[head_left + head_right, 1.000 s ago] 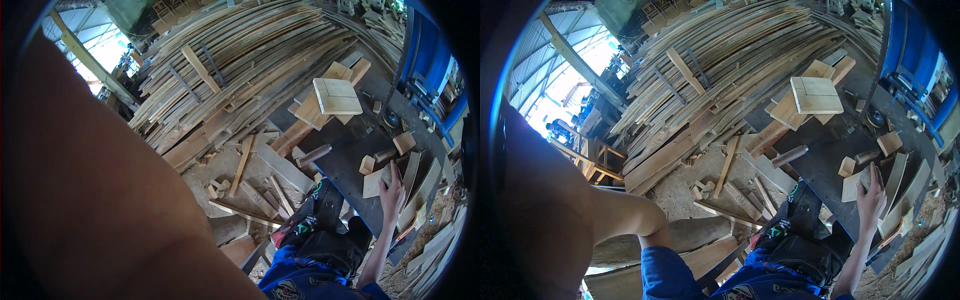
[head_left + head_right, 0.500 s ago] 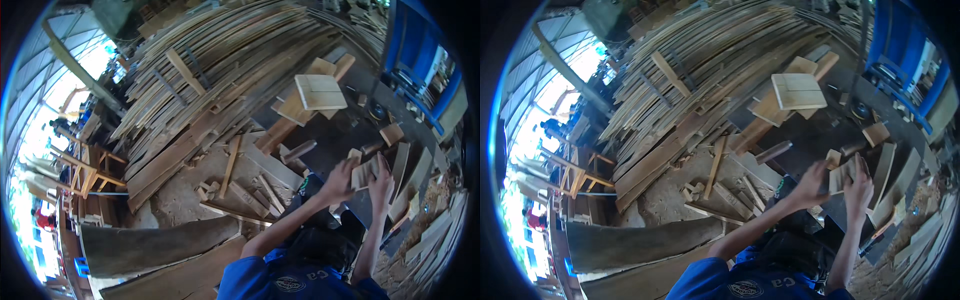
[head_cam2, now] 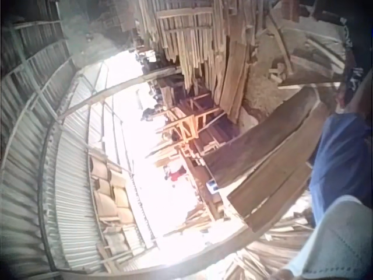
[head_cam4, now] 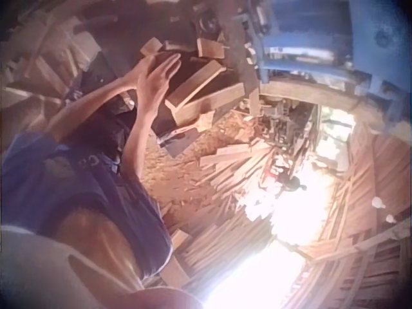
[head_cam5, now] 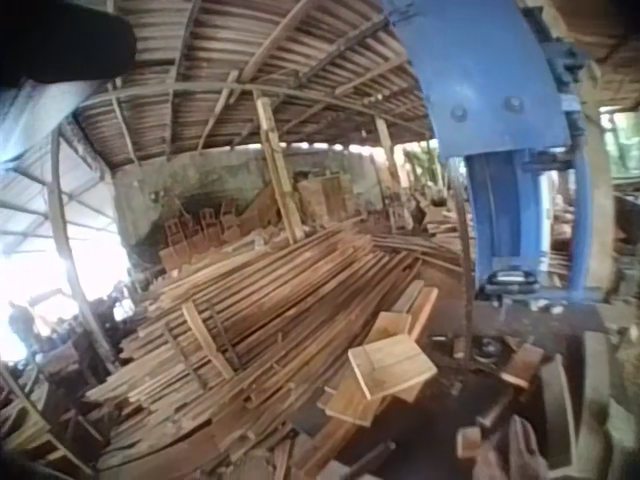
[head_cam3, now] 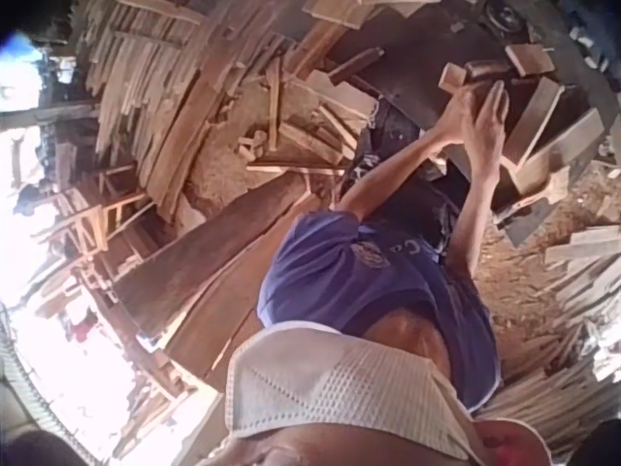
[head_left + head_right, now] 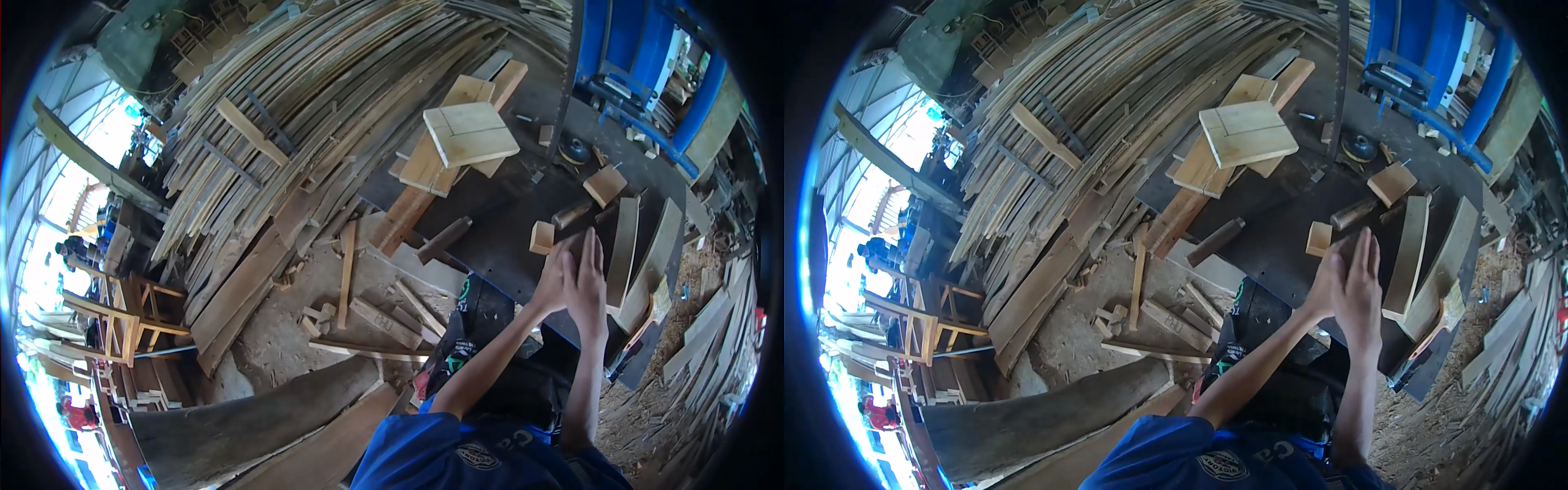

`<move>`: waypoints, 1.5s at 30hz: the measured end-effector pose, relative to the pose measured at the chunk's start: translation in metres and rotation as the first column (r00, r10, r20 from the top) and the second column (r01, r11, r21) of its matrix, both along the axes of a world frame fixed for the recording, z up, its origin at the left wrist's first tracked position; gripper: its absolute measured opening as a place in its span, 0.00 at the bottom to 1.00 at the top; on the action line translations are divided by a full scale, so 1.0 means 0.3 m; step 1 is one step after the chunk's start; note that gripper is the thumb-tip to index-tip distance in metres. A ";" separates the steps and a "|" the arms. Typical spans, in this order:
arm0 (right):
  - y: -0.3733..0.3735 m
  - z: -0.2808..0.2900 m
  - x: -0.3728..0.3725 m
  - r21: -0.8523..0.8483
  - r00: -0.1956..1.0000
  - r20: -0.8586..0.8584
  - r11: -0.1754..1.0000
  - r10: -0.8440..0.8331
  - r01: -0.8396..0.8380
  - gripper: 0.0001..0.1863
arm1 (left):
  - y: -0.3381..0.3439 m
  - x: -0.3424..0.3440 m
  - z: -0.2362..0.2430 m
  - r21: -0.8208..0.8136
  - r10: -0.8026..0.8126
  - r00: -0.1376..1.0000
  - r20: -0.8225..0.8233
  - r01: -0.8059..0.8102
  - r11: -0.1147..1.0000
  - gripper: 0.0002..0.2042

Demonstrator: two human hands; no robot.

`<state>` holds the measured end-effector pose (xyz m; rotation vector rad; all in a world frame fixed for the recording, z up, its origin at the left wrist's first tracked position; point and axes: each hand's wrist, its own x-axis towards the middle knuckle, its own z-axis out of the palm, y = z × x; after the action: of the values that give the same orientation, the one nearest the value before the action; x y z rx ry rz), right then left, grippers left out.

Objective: The person smooths small wooden blocks using a sanding block and then brushes them with a paintbrush. The person handles the blocks one at a time, turning them over to sand different sides before brushing off the dust.

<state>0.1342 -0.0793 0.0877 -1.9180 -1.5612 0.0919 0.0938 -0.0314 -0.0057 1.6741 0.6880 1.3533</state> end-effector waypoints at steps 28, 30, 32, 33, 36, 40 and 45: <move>0.099 0.024 -0.060 -0.171 0.990 0.132 0.983 -0.048 0.071 0.32 | 0.032 -0.055 0.021 -0.121 -0.294 0.956 0.026 0.294 0.948 0.29; 0.156 0.022 -0.022 -0.251 0.994 0.104 0.966 -0.036 0.061 0.29 | 0.023 -0.044 0.020 -0.136 -0.311 0.950 0.030 0.312 0.940 0.28; 0.138 0.042 -0.092 -0.253 0.990 0.138 0.967 0.022 0.013 0.27 | 0.044 -0.065 0.012 -0.152 -0.262 0.965 -0.001 0.259 0.954 0.28; 0.087 0.028 -0.120 -0.226 0.991 0.133 0.974 0.017 0.013 0.27 | 0.053 -0.052 0.034 -0.148 -0.270 0.962 -0.050 0.260 0.954 0.29; 0.005 -0.012 -0.070 -0.165 0.978 0.208 0.986 0.031 0.004 0.28 | 0.083 -0.048 0.103 -0.162 -0.305 0.929 -0.211 0.275 0.948 0.32; 0.160 -0.058 0.085 -0.284 0.932 0.306 0.953 0.193 -0.104 0.28 | 0.042 -0.038 0.001 0.046 -0.055 0.998 0.021 0.054 0.997 0.35; 0.067 -0.011 -0.018 -0.352 0.863 0.477 0.936 0.166 0.015 0.29 | 0.033 -0.065 0.084 -0.071 -0.082 0.970 0.228 0.101 0.992 0.36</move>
<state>0.1289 -0.0592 0.0845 -2.2782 -2.0793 -0.1200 0.0742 -0.0216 0.0195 1.4426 0.5212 1.4032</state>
